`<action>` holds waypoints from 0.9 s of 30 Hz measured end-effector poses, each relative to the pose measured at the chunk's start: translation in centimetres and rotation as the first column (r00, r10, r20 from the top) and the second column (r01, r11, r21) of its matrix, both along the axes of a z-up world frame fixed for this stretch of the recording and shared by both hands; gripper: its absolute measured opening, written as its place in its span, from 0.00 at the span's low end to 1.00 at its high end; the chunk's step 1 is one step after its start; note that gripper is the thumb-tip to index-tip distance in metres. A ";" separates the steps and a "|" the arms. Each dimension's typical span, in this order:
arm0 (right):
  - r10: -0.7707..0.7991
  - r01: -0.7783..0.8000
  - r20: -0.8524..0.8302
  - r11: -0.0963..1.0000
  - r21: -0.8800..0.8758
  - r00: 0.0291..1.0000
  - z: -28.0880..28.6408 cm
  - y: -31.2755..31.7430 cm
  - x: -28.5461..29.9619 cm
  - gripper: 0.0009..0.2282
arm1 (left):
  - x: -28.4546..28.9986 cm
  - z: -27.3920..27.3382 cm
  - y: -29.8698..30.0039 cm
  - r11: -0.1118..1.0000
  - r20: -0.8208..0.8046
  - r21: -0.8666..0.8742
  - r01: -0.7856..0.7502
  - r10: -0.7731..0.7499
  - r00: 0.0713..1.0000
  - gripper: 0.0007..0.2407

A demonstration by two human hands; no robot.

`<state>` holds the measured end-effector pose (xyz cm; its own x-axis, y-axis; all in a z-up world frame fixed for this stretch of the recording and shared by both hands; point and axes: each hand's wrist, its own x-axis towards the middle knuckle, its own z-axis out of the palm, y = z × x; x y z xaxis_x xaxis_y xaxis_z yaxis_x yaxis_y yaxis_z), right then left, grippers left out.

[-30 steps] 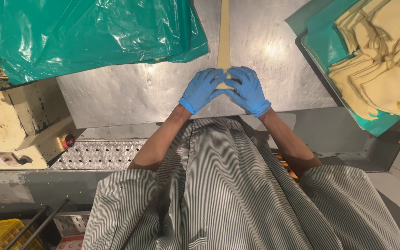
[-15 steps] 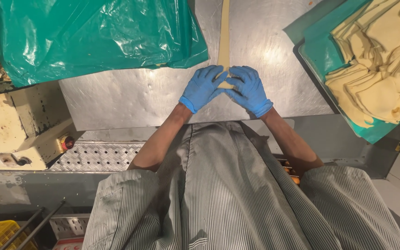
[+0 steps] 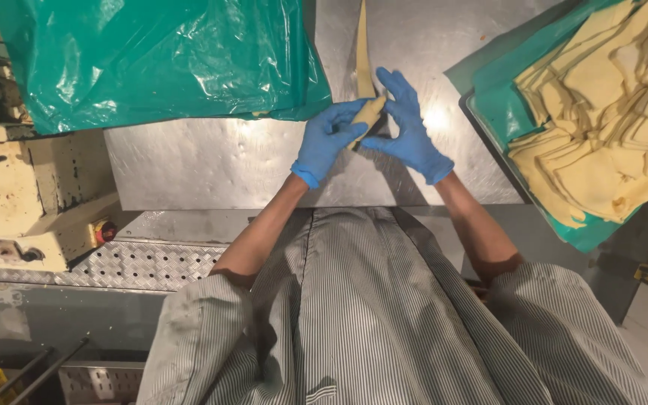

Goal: The recorder is rolling pre-cut triangular dough pieces into croissant shapes in a bakery kitchen.

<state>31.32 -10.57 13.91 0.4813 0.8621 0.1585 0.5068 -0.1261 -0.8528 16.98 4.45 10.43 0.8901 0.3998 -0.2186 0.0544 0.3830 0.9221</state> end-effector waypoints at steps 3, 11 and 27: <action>0.133 -0.135 0.038 0.990 0.049 0.990 -0.2 -1.2 2.8 0.22 | -0.3 1.6 -0.5 0.987 -0.065 -0.155 -0.050 0.040 0.997 0.20; 0.165 -0.250 -0.479 0.961 -0.119 0.862 7.1 -3.5 2.8 0.10 | -2.6 7.6 -4.4 0.929 0.004 -0.369 0.015 -0.015 1.000 0.22; 0.267 -0.355 -0.299 0.887 -0.295 0.916 12.4 -7.6 4.7 0.12 | -2.5 11.1 -10.3 0.907 -0.012 -0.421 0.019 -0.026 1.000 0.25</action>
